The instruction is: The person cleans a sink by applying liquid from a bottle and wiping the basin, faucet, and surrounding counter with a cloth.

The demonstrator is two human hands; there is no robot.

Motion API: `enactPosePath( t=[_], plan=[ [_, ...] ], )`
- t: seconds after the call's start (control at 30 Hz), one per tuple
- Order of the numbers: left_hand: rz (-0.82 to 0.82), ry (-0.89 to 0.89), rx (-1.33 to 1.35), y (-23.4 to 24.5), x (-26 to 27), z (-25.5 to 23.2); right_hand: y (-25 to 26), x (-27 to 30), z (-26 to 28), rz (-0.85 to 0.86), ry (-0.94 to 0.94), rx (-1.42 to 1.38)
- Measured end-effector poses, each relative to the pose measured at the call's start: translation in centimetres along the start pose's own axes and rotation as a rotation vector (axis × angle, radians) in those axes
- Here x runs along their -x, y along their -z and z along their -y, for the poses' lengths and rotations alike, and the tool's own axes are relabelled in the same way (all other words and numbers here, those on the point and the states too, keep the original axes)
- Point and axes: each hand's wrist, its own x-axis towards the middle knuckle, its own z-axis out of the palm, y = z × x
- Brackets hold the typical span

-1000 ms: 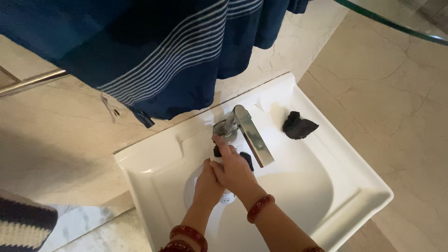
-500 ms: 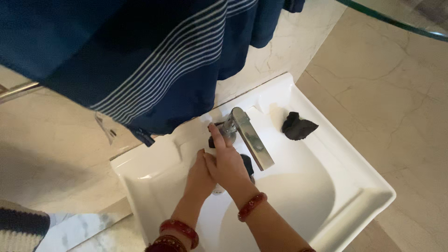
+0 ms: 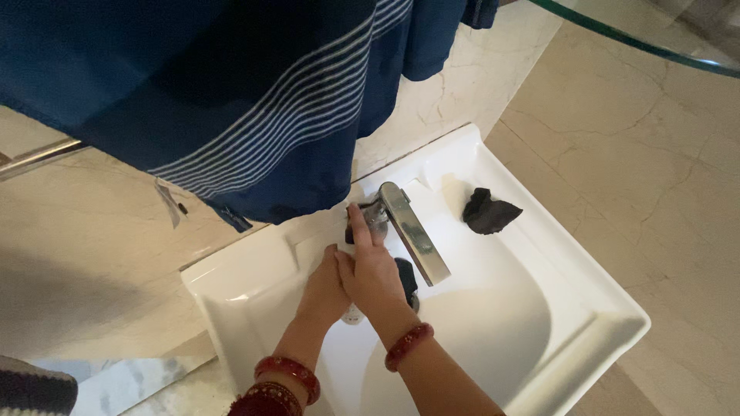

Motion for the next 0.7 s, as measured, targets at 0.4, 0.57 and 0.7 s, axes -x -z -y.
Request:
enactPosePath(
  t=[0.4, 0.57, 0.7],
  plan=[
    [0.088, 0.265, 0.22, 3.7, 3.2, -4.8, -3.2, 1.7, -9.3, -0.017, -0.27, -0.106],
    [0.062, 0.24, 0.114, 4.3, 3.6, -4.4, -0.7, 0.2, -3.8, 0.362, -0.247, 0.364],
    [0.085, 0.235, 0.154, 4.6, 3.8, -4.1, -0.3, -0.6, -6.5, 0.153, 0.054, 0.478]
  ],
)
